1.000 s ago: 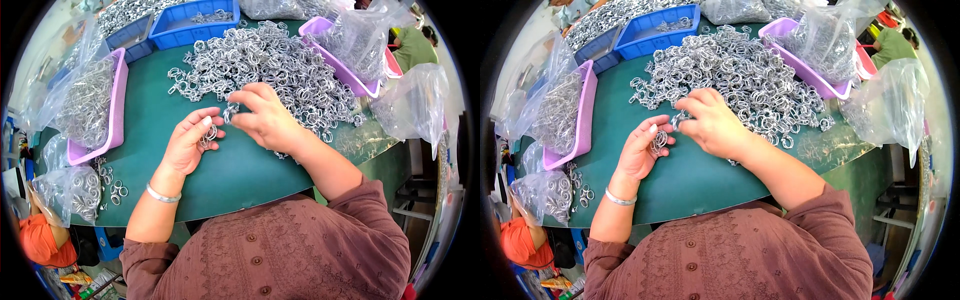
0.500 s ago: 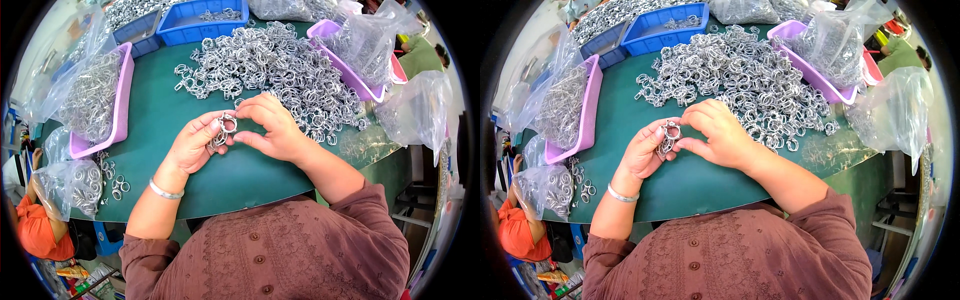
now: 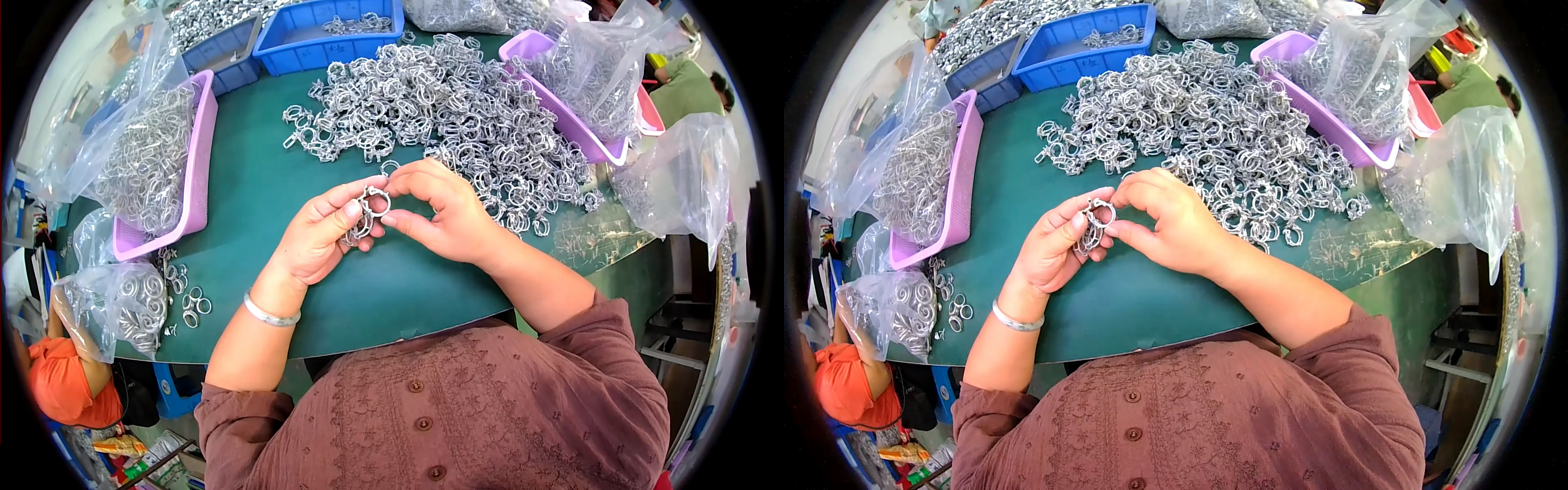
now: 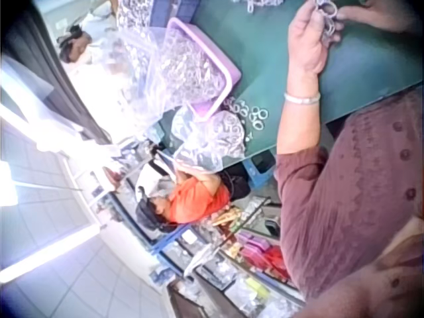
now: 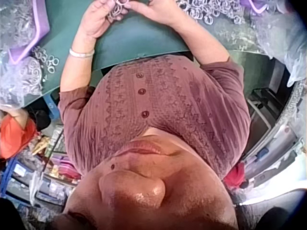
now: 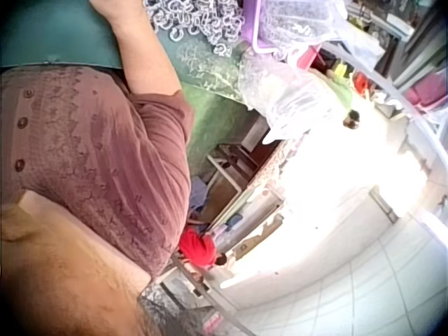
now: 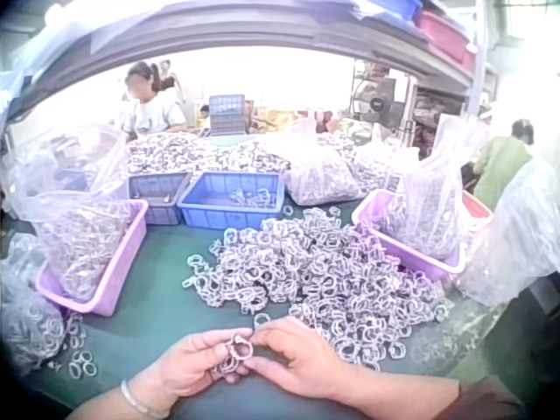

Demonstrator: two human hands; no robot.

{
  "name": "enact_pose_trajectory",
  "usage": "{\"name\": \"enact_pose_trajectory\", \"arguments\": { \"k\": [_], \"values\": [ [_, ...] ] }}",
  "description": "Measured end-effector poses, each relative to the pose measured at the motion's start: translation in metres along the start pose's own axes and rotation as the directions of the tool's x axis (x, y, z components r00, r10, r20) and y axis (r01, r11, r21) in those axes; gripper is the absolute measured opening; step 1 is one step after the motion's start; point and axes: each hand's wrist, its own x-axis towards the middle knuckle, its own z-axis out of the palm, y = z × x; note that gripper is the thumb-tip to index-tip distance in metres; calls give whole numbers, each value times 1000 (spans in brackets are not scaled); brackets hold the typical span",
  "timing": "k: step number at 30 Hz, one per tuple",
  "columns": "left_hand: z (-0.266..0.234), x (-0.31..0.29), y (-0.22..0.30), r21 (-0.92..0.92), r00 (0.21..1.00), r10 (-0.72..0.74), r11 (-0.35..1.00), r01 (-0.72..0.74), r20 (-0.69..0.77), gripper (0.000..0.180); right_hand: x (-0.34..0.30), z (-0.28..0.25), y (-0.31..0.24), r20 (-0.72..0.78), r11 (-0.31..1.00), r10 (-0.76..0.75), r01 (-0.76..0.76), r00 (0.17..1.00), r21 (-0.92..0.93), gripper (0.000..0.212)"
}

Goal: The person assembles metal clips by picking up metal components from a pile on the workbench and connecting them together by hand.

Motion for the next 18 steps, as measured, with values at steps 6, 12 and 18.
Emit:
{"name": "enact_pose_trajectory", "arguments": {
  "k": [6, 12, 18],
  "values": [
    [2, 0, 1, 37, 1000, 9, 999, -9, -2, 38, -1, 0, 3, 17, 989, 63, -65, 998, 133, 19],
    [3, 1, 2, 57, 999, 27, 998, -25, -35, 35, -2, 0, 4, 79, 925, 202, -216, 976, 313, 15],
    [3, 1, 1, 70, 998, 33, 997, -29, -51, 34, -1, -1, 2, 204, 741, 383, -431, 901, 514, 18]
  ]
}}
